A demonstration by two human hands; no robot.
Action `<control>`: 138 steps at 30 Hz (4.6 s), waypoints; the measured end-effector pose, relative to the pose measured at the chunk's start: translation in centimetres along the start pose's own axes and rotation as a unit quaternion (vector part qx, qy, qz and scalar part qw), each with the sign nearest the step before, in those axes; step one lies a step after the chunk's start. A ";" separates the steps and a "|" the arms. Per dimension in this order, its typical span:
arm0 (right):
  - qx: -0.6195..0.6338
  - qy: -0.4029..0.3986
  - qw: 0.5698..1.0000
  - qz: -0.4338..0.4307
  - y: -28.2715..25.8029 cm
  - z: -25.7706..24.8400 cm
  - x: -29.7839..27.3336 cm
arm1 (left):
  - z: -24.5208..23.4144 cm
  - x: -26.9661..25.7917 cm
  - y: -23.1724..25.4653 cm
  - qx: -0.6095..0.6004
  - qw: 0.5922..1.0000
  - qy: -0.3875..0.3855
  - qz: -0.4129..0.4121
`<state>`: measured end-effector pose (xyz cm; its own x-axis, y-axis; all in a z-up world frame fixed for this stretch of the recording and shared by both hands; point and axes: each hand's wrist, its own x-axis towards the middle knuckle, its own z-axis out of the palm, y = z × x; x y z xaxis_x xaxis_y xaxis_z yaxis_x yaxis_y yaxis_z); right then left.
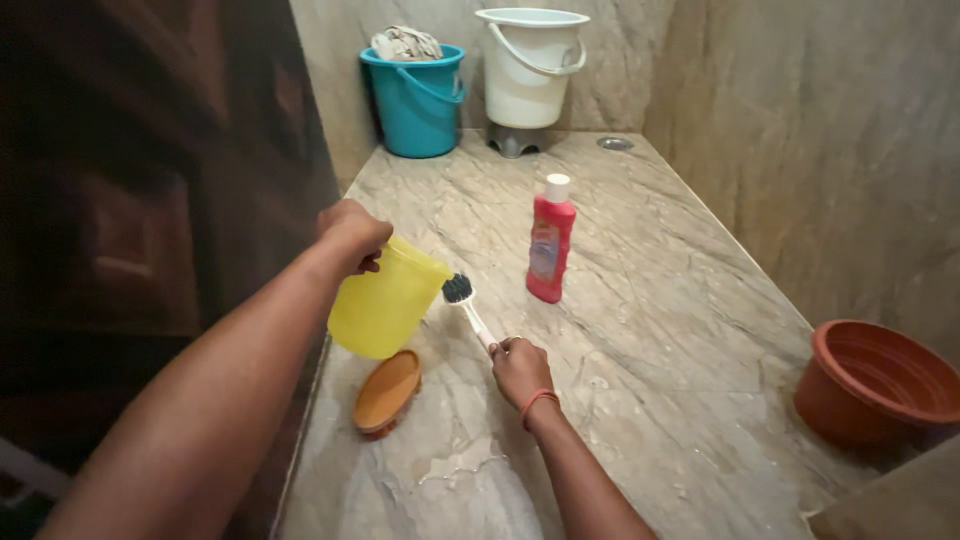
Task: The person scrubs a tiled floor with a white brush, then moves to open a door before returning to the floor. They pick up a yellow cup and pour liquid onto the brush, continuing to scrub the floor.
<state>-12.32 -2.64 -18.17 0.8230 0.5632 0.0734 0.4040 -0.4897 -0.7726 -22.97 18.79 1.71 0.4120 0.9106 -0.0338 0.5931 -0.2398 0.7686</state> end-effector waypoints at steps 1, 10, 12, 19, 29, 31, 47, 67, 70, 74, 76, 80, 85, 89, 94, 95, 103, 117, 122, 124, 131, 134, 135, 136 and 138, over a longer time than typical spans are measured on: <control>0.000 -0.003 1.000 0.000 -0.3 0.3 0.0 | -0.3 0.0 -0.3 -0.010 1.000 0.009 -0.009; 0.005 -0.019 1.000 -0.024 -3.2 3.4 0.6 | -2.9 -0.5 -2.1 -0.025 0.995 0.059 -0.080; -0.015 -0.028 0.999 -0.033 -3.8 4.2 0.9 | -3.3 -0.9 -2.4 -0.028 0.993 0.063 -0.093; -0.016 -0.045 0.999 -0.023 -4.5 6.1 1.2 | -4.2 -1.3 -3.8 -0.051 0.992 0.056 -0.097; 0.109 -0.030 0.992 0.061 -1.3 -0.3 -2.8 | -1.5 -1.6 -5.0 -0.126 0.991 0.004 -0.044; 0.112 -0.021 0.991 0.072 -0.2 -2.4 -3.5 | -0.5 -2.0 -4.6 -0.124 0.992 -0.014 -0.032; 0.056 0.133 0.976 0.165 9.2 -15.7 -10.4 | 12.0 -9.4 0.6 -0.143 0.968 -0.193 0.064; -0.067 0.341 0.920 0.179 17.6 -20.1 -14.1 | 30.9 -16.6 7.6 -0.230 0.939 -0.215 0.140; -0.066 0.360 0.914 0.177 17.1 -20.2 -14.5 | 33.1 -16.5 8.6 -0.235 0.936 -0.213 0.150; 0.032 0.323 0.912 0.249 15.9 -20.6 -14.9 | 35.8 -16.2 9.8 -0.260 0.927 -0.225 0.149; 0.043 0.335 0.906 0.254 15.7 -20.8 -15.0 | 36.9 -16.2 10.3 -0.265 0.927 -0.220 0.151; 0.097 0.333 0.907 0.240 15.5 -21.1 -15.3 | 38.2 -16.8 10.8 -0.287 0.918 -0.228 0.151; 0.073 0.336 0.910 0.234 15.5 -20.6 -15.5 | 38.2 -17.7 11.2 -0.274 0.923 -0.233 0.136; 0.112 0.337 0.903 0.240 14.9 -20.2 -15.5 | 37.3 -18.1 11.2 -0.257 0.933 -0.221 0.121; 0.094 0.347 0.899 0.248 13.4 -20.5 -16.1 | 36.0 -17.8 10.1 -0.250 0.939 -0.198 0.130; 0.111 0.347 0.900 0.241 13.0 -20.5 -16.1 | 35.6 -17.6 9.7 -0.245 0.941 -0.190 0.133; 0.137 0.395 0.894 0.158 10.7 -21.7 -16.6 | 33.3 -17.3 8.0 -0.208 0.941 -0.211 0.161; 0.125 0.419 0.890 0.125 10.2 -23.5 -17.5 | 34.7 -22.0 7.7 -0.229 0.904 -0.300 0.202; 0.142 0.423 0.885 0.135 9.2 -23.9 -17.5 | 34.5 -23.3 8.1 -0.236 0.895 -0.343 0.162; 0.144 0.422 0.885 0.137 9.0 -23.9 -17.4 | 34.5 -23.8 8.2 -0.230 0.890 -0.354 0.173; 0.203 0.403 0.890 0.060 9.4 -22.7 -16.5 | 33.8 -24.2 7.0 -0.245 0.856 -0.414 0.189; 0.199 0.379 0.902 0.065 8.5 -21.7 -16.4 | 34.3 -21.9 4.8 -0.249 0.839 -0.453 0.169; 0.192 0.363 0.910 0.060 8.0 -21.4 -16.7 | 34.9 -20.6 3.6 -0.242 0.850 -0.436 0.168; 0.187 0.346 0.918 0.055 7.5 -21.0 -16.8 | 35.5 -19.0 2.2 -0.234 0.862 -0.418 0.166; 0.155 0.302 0.935 0.108 6.3 -20.0 -17.2 | 36.5 -14.8 -1.3 -0.213 0.893 -0.352 0.184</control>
<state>-15.93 -28.72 -11.65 0.9852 -0.0498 0.1642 0.1441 -0.2790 -0.9494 -4.59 -6.65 -22.11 0.9460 0.3241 -0.0072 0.0732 -0.1918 0.9787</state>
